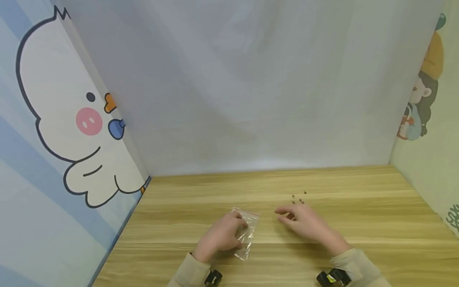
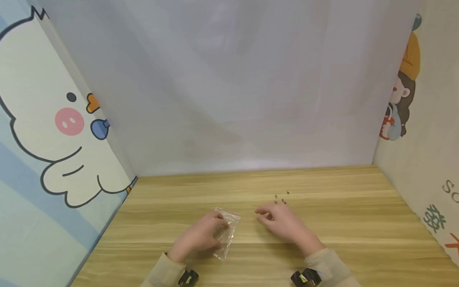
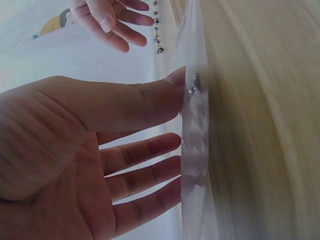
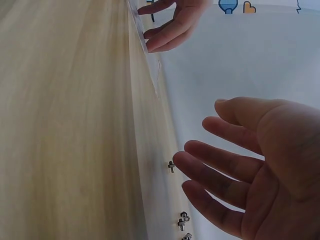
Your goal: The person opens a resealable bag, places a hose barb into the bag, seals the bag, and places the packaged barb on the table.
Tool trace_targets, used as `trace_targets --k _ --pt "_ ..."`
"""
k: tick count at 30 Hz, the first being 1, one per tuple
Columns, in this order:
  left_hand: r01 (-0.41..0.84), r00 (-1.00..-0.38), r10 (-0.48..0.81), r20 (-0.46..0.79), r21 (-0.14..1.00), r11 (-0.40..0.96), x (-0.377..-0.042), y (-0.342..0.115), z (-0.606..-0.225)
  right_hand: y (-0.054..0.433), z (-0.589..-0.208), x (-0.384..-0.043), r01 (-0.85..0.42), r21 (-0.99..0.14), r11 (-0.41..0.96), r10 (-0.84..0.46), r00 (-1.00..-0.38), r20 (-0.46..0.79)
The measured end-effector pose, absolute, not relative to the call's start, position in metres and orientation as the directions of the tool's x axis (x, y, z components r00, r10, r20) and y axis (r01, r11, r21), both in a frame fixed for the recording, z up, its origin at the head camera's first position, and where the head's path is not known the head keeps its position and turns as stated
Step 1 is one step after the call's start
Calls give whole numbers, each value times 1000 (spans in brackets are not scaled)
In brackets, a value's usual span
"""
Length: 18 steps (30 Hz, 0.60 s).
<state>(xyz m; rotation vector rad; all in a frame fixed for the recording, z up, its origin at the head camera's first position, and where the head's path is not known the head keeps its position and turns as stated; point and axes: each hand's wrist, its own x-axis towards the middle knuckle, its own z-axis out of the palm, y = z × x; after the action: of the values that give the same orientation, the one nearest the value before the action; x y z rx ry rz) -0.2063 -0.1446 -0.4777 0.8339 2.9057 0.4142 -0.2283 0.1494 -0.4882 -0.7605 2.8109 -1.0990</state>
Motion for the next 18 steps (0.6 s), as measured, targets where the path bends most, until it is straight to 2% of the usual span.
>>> trace_targets --k 6,18 --pt "543 -824 567 -11 273 794 -206 -144 -475 146 -491 -227 -472 -639 607 -481 -859 178" --pt "605 -775 630 -38 242 759 -206 -143 -475 142 -490 -224 -452 -666 594 -490 -859 145"
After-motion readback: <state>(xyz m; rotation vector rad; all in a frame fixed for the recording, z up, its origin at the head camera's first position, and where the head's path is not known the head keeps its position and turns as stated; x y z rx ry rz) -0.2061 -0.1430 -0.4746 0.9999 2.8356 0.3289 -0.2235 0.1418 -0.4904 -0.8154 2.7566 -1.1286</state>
